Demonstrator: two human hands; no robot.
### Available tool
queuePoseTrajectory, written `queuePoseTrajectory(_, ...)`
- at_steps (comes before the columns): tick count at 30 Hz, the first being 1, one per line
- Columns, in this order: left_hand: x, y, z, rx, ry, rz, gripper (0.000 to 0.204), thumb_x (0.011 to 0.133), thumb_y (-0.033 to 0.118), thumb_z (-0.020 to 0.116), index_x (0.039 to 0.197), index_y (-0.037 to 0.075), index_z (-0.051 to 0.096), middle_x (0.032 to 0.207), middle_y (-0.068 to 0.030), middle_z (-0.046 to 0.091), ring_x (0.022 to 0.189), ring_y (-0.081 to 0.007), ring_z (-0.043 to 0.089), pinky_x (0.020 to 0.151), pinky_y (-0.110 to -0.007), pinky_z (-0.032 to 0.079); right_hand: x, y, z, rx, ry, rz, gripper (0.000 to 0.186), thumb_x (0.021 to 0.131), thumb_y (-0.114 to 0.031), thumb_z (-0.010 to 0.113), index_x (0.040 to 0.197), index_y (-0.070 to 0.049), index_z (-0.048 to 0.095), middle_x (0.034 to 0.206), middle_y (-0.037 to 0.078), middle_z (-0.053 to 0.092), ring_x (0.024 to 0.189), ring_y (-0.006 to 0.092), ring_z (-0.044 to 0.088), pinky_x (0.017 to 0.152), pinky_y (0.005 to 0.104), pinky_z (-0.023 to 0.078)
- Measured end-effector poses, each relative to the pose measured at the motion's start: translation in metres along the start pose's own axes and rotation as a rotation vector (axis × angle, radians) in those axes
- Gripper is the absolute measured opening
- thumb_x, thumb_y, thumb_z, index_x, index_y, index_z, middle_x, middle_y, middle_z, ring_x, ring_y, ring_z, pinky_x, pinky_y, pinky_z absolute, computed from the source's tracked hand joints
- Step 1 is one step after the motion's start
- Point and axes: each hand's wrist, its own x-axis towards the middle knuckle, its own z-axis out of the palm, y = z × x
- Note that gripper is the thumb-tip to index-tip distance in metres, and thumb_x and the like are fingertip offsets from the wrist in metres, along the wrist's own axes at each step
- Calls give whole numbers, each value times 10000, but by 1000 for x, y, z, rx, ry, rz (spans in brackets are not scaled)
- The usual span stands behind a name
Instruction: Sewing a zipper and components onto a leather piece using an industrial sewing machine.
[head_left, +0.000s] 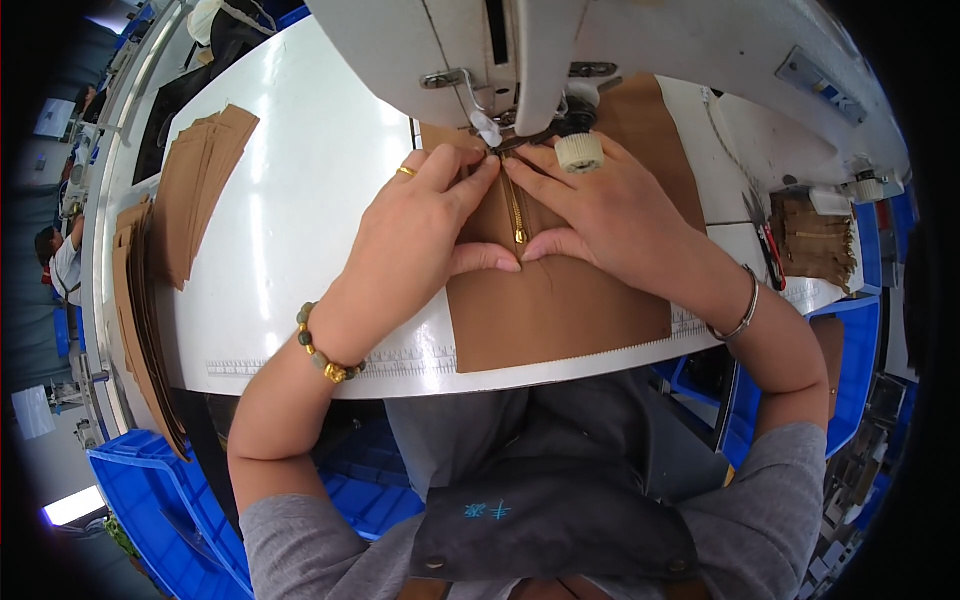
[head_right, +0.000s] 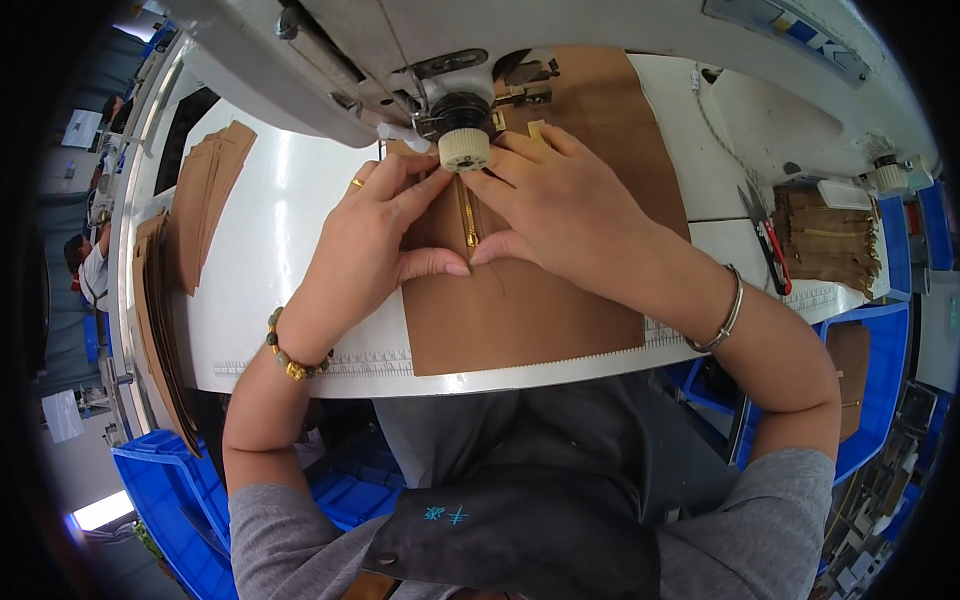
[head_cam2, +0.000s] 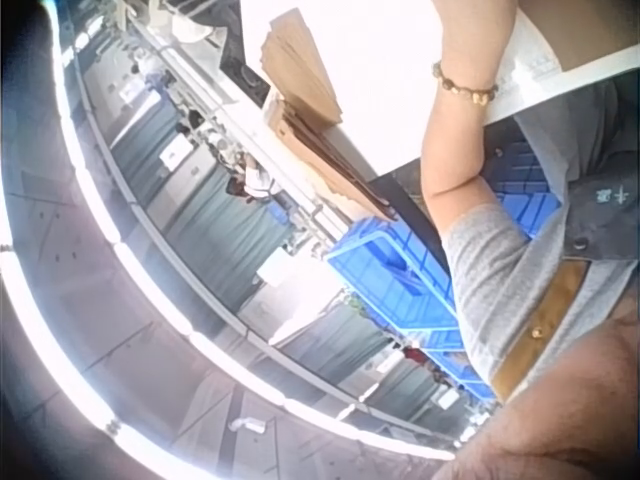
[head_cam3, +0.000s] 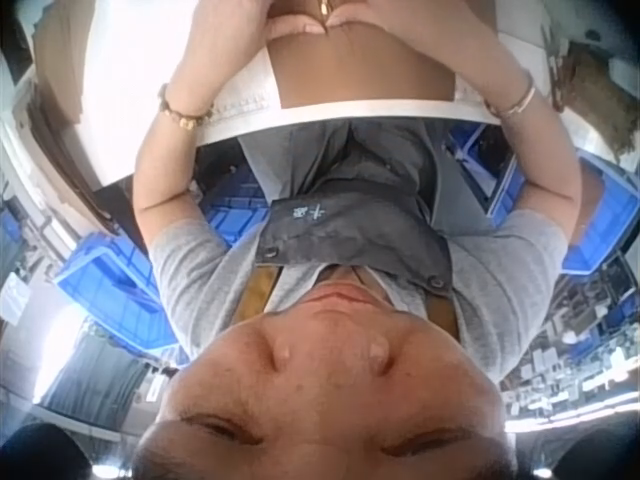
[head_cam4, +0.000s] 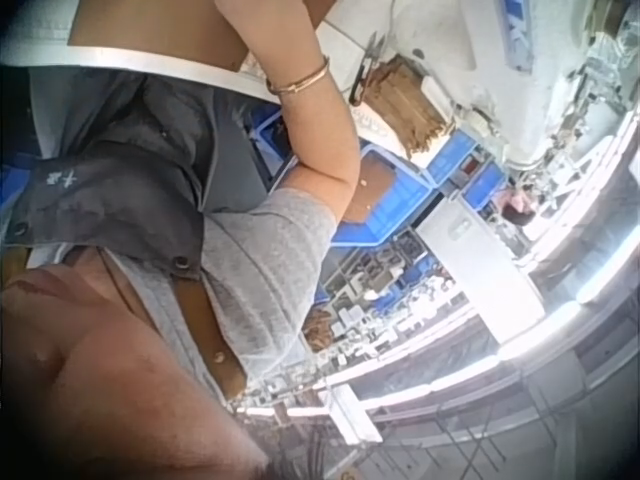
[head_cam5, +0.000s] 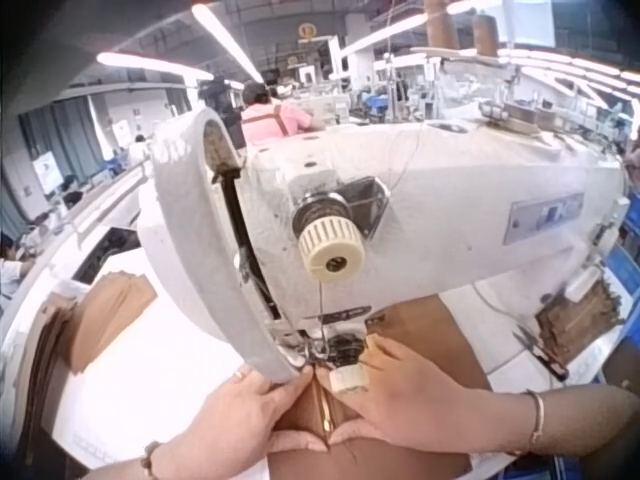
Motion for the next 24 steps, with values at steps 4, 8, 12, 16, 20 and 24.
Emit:
queuePoseTrajectory(4,-8,4,4,-44,67,-22,788,729,459,868,1333,-13,686,1408,-142,643,1244,-358,633,1041,-429,545,-4,-7,-5,-41,51,23,583,808,-460,798,1227,-65,701,1210,77,686,1202,249,636,1091,454,490)
queuePoseTrajectory(8,-29,15,7,-82,92,-100,729,737,390,898,1316,-5,698,1388,-152,668,1267,-358,653,1042,-422,560,-16,-20,-12,93,10,16,521,807,-417,806,1178,-63,714,1222,80,697,1193,263,661,1022,429,542)
queuePoseTrajectory(12,-40,21,13,-146,134,-71,680,741,348,912,1290,3,707,1351,-151,684,1288,-348,656,1027,-409,574,-20,-23,-13,74,63,-35,482,791,-378,816,1131,-50,722,1236,99,712,1188,285,683,962,413,572)
queuePoseTrajectory(16,-41,25,16,-132,133,-54,672,754,359,902,1283,-4,703,1341,-141,688,1308,-349,647,1031,-413,574,-19,-22,-14,59,63,-56,465,780,-351,824,1097,-28,721,1230,117,715,1177,287,687,952,411,572)
queuePoseTrajectory(20,-39,27,14,-90,123,-30,685,759,354,892,1305,-8,691,1355,-142,681,1316,-348,641,1040,-413,570,-17,-21,-16,97,88,-90,456,779,-334,825,1088,-15,718,1223,127,717,1155,292,692,942,411,571)
queuePoseTrajectory(24,-37,28,12,-62,74,5,680,789,354,860,1330,-16,677,1380,-148,666,1349,-348,612,1083,-421,540,-16,-21,-15,110,10,-74,455,813,-337,804,1133,-24,727,1267,115,714,1194,281,681,979,405,564)
